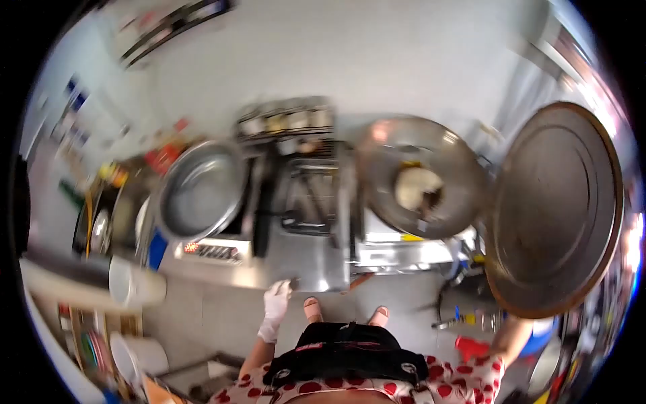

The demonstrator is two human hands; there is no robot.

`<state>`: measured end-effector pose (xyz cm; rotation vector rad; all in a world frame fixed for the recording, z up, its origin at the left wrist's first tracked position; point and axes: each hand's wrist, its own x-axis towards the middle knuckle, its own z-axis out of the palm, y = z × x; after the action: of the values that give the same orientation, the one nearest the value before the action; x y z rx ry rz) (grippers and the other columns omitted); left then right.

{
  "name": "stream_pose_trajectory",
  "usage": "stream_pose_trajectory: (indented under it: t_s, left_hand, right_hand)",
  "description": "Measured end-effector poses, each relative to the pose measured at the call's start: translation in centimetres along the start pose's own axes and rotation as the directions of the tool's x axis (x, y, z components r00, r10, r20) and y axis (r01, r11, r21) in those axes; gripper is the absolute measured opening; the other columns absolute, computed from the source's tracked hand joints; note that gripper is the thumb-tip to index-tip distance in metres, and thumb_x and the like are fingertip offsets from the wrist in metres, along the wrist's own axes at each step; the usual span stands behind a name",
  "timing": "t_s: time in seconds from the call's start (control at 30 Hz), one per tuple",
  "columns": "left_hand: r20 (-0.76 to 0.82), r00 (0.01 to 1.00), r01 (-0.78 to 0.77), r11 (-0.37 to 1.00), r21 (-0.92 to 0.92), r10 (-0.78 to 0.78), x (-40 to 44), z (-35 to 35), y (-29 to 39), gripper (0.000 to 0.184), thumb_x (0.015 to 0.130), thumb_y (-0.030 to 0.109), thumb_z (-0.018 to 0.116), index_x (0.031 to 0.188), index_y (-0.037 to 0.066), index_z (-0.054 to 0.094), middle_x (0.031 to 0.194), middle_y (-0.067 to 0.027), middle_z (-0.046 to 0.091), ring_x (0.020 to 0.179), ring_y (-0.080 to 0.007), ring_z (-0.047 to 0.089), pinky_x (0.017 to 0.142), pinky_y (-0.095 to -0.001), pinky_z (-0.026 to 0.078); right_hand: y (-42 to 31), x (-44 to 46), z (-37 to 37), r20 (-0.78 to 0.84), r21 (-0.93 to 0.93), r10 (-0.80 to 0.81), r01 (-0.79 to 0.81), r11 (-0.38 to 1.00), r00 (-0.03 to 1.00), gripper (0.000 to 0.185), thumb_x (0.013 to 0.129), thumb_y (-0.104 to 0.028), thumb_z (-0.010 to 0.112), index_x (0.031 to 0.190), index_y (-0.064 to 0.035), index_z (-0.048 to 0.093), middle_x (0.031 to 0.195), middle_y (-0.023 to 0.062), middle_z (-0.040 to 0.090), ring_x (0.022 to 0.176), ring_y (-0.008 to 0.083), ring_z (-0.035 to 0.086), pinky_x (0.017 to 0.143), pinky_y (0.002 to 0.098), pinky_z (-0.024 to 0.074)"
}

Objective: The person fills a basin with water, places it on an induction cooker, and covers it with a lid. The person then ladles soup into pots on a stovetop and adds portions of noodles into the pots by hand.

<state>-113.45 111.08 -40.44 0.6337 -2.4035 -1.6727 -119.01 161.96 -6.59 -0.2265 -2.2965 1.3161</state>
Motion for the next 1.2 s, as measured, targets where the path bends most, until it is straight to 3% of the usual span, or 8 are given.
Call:
stream_pose_trajectory:
  t_s: [0.03, 0.23, 0.43, 0.47, 0.6, 0.7, 1.03, 1.2]
  left_hand:
    - [0.048, 0.991, 0.135, 0.977, -0.165, -0.128, 0.0, -1.8, 3.1, 0.018, 0.088, 0.015, 0.058, 0.096, 0.001, 0.065, 0.077, -0.0075, 0.063, 0.068, -0.0119, 0.056, 0.063, -0.0265, 0.045]
    - [-0.098, 0.991, 0.07, 0.972, -0.226, -0.094, 1.7, -10.4, 3.4, 0.019, 0.09, 0.017, 0.056, 0.097, 0.001, 0.065, 0.069, -0.0019, 0.059, 0.058, -0.0059, 0.049, 0.054, -0.0223, 0.042]
    - [-0.29, 0.938, 0.082, 0.937, -0.338, -0.187, 0.9, -17.6, 1.5, 0.019, 0.091, 0.013, 0.054, 0.096, -0.002, 0.064, 0.068, -0.001, 0.057, 0.059, -0.006, 0.048, 0.055, -0.0211, 0.04]
    - [-0.341, 0.923, 0.065, 0.943, -0.326, -0.182, 0.5, -18.3, 0.6, 0.019, 0.092, 0.013, 0.053, 0.095, -0.002, 0.063, 0.067, -0.0002, 0.055, 0.059, -0.0061, 0.046, 0.054, -0.0208, 0.038]
    - [-0.45, 0.847, 0.085, 0.907, -0.412, -0.284, -1.9, -20.9, -1.6, 0.019, 0.093, 0.012, 0.051, 0.092, -0.003, 0.062, 0.065, 0.0009, 0.051, 0.057, -0.0062, 0.044, 0.052, -0.0207, 0.036]
    - [-0.465, 0.793, 0.152, 0.868, -0.473, -0.392, -4.2, -22.4, -2.9, 0.018, 0.092, 0.012, 0.051, 0.093, -0.003, 0.061, 0.069, 0.0001, 0.054, 0.06, -0.0069, 0.047, 0.056, -0.021, 0.04]
    - [-0.495, 0.758, 0.197, 0.873, -0.447, -0.425, -5.3, -23.9, -6.7, 0.02, 0.094, 0.014, 0.049, 0.094, -0.002, 0.061, 0.066, 0.0, 0.054, 0.056, -0.006, 0.046, 0.051, -0.0204, 0.037]
    - [-0.292, 0.843, 0.344, 0.87, -0.353, -0.452, -1.3, -23.0, -4.4, 0.026, 0.088, 0.016, 0.05, 0.071, -0.003, 0.057, 0.059, -0.0033, 0.054, 0.053, -0.0098, 0.047, 0.049, -0.0254, 0.037]
  right_hand:
    - [-2.1, 0.2, 2.6, 0.071, -0.021, -0.051, 0.053, 0.998, 0.996, 0.04, 0.085, -0.007, 0.053, 0.124, -0.0015, 0.053, 0.12, 0.0127, 0.057, 0.106, 0.0194, 0.054, 0.092, 0.0259, 0.0395]
    - [-15.8, 1.6, 20.5, 0.454, 0.023, -0.363, 0.396, 0.918, 0.814, 0.04, 0.084, -0.007, 0.053, 0.124, -0.0021, 0.053, 0.122, 0.0142, 0.056, 0.107, 0.0211, 0.054, 0.092, 0.027, 0.0395]
    - [-22.6, -0.9, 42.3, 0.555, 0.023, -0.549, 0.648, 0.761, 0.625, 0.039, 0.083, -0.01, 0.053, 0.122, -0.0105, 0.055, 0.114, 0.0224, 0.057, 0.107, 0.0306, 0.057, 0.094, 0.0338, 0.0404]
    - [-26.0, -2.9, 44.2, 0.7, -0.001, -0.303, 0.425, 0.905, 0.646, 0.039, 0.083, -0.009, 0.053, 0.122, -0.0089, 0.055, 0.117, 0.0215, 0.056, 0.111, 0.0311, 0.054, 0.095, 0.0344, 0.04]
    - [-22.5, -4.5, 60.0, 0.567, 0.256, -0.668, 0.667, 0.7, 0.483, 0.041, 0.082, -0.007, 0.051, 0.124, -0.0076, 0.053, 0.111, 0.0219, 0.058, 0.105, 0.0354, 0.055, 0.091, 0.0393, 0.042]
    - [-22.5, -6.7, 66.8, 0.658, 0.127, -0.565, 0.666, 0.735, 0.498, 0.042, 0.082, -0.006, 0.049, 0.124, -0.0081, 0.053, 0.116, 0.0213, 0.056, 0.11, 0.0349, 0.052, 0.095, 0.0374, 0.0396]
    - [-23.0, -10.4, 73.3, 0.735, -0.07, -0.392, 0.637, 0.767, 0.553, 0.043, 0.082, -0.011, 0.049, 0.124, -0.0172, 0.052, 0.097, 0.0195, 0.062, 0.088, 0.0363, 0.06, 0.078, 0.0453, 0.0463]
    - [-25.9, -9.8, 68.2, 0.593, 0.187, -0.693, 0.768, 0.613, 0.41, 0.026, 0.076, -0.012, 0.054, 0.101, -0.0097, 0.062, 0.102, 0.0116, 0.062, 0.095, 0.0312, 0.056, 0.082, 0.0425, 0.0447]
